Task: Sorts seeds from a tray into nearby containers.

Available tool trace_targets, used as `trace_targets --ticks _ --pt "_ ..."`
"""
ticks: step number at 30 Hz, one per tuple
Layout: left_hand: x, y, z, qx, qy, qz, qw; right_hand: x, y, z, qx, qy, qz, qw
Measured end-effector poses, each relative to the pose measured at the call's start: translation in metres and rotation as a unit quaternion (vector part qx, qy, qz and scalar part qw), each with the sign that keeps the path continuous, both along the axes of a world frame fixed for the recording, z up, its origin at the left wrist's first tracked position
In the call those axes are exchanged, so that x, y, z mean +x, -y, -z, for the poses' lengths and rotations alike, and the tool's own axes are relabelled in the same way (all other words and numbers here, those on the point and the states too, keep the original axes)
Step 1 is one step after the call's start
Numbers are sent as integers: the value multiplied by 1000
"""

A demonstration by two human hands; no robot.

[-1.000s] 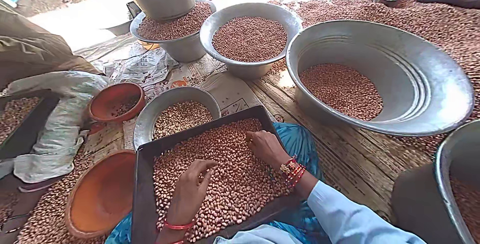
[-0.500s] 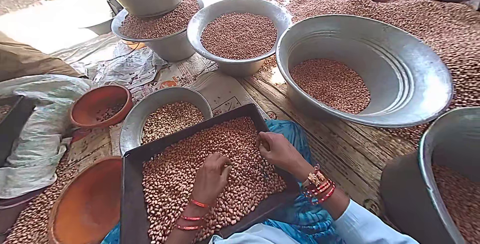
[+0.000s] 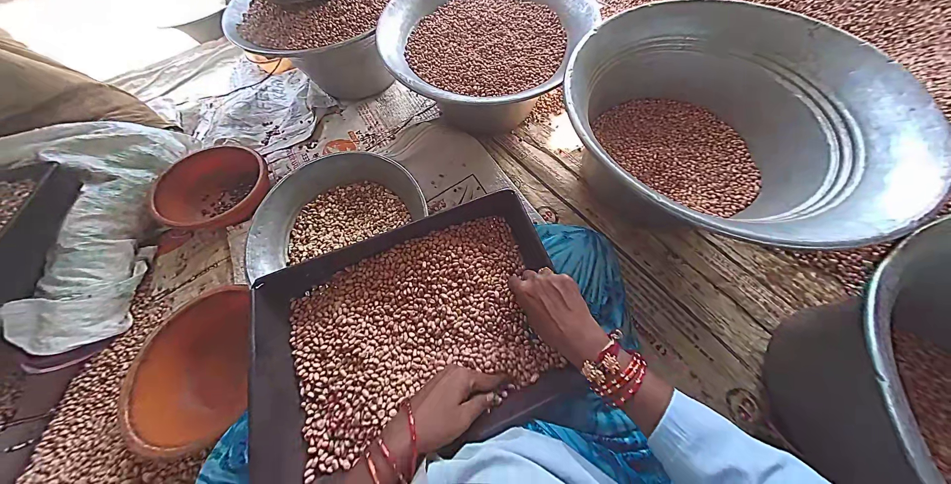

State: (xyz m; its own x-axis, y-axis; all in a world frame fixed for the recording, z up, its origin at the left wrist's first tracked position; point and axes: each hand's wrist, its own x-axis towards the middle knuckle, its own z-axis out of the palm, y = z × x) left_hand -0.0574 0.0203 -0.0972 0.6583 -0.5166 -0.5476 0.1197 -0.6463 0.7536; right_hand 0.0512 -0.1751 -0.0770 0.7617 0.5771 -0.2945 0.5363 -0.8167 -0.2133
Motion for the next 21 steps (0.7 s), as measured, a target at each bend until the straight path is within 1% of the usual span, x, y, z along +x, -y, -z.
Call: trace_targets --ticks 2,4,6,7,9,11,12,13,14,15,16,17,18,19,20,21 --pt "17 0 0 -1 16 -95 995 0 1 0 14 5 0 1000" --pt "31 -10 -2 8 65 -205 977 3 6 -4 38 -9 12 999" --pt "40 -27 0 21 134 -321 937 5 12 -9 89 -30 30 995" --pt "41 -38 2 31 161 -363 917 6 15 -10 122 -32 40 991" --pt "37 -57 4 57 215 -403 888 9 21 -12 180 -47 56 981" --pt "27 -62 5 83 266 -404 871 14 26 -13 231 -90 73 966" --pt "21 -60 5 82 274 -392 874 17 28 -10 279 -111 85 950" --pt "14 -55 3 78 277 -368 884 19 29 -6 341 -136 100 925" --pt "7 -48 4 78 282 -333 897 20 28 -2 411 -175 115 887" --pt "2 -40 5 81 300 -290 905 21 26 -1 474 -228 128 841" --pt "-2 -32 8 89 333 -251 905 21 24 -2 525 -277 137 793" --pt "-4 -24 10 100 367 -219 898 20 22 -3 560 -314 139 754" --pt "-5 -17 12 113 395 -196 890 19 21 -2 584 -336 134 727" --pt "-6 -12 13 126 412 -180 884 18 21 -2 598 -346 133 711" --pt "-6 -8 15 141 425 -168 878 17 22 -1 600 -350 135 707" --pt "-6 -6 17 154 430 -158 876 15 23 -2 586 -348 140 719"
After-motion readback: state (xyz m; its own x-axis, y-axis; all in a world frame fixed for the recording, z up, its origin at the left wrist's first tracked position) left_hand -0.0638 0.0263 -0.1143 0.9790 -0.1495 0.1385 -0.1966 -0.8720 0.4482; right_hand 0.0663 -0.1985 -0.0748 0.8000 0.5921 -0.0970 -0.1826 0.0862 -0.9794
